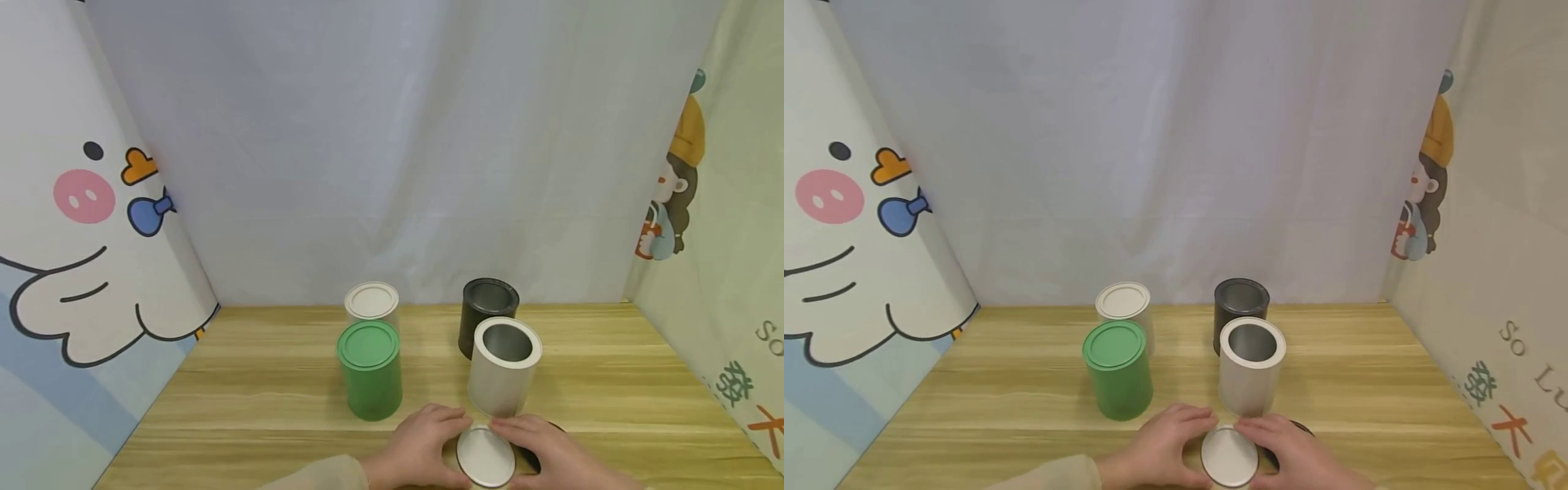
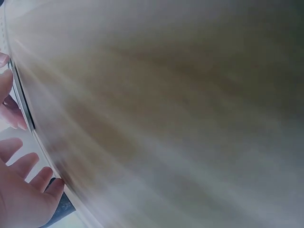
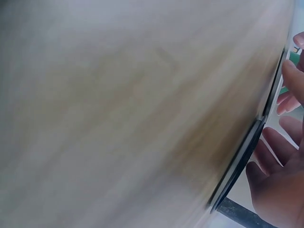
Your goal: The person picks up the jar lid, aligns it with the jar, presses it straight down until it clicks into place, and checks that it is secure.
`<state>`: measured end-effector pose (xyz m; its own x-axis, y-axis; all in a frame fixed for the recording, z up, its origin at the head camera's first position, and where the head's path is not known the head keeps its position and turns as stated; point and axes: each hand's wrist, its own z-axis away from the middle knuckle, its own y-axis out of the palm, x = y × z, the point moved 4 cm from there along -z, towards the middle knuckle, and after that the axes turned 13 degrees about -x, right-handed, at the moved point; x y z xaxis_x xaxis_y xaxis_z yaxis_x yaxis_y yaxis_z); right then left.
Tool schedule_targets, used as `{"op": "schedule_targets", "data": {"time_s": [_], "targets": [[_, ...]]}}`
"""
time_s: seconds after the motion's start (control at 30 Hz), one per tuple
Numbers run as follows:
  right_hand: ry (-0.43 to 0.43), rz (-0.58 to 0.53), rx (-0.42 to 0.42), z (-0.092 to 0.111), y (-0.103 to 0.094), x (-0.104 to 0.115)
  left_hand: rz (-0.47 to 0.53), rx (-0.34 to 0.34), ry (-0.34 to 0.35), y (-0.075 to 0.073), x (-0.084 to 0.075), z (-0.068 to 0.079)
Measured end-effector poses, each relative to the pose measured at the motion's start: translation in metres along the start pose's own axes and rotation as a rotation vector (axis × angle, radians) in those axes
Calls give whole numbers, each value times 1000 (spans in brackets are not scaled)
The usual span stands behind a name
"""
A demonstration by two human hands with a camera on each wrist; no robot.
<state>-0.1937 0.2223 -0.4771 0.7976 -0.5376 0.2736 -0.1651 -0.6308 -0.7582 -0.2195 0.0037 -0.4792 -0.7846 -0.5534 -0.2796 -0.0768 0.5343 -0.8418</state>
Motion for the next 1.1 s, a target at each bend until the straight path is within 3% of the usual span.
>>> {"op": "schedule_targets", "data": {"time_s": [0.3, 0.5, 0.77, 1.1], "targets": [[-12, -8, 9, 1, 3, -1, -32, 27, 33, 5, 4, 0], [-10, 19, 14, 0, 5, -1, -57, 7, 116, 6, 4, -1], [-1, 36, 63, -4, 7, -2, -45, -4, 190, 5, 4, -2], [19, -53, 85, -5, 7, -2, 49, 33, 198, 1, 7, -3]]}}
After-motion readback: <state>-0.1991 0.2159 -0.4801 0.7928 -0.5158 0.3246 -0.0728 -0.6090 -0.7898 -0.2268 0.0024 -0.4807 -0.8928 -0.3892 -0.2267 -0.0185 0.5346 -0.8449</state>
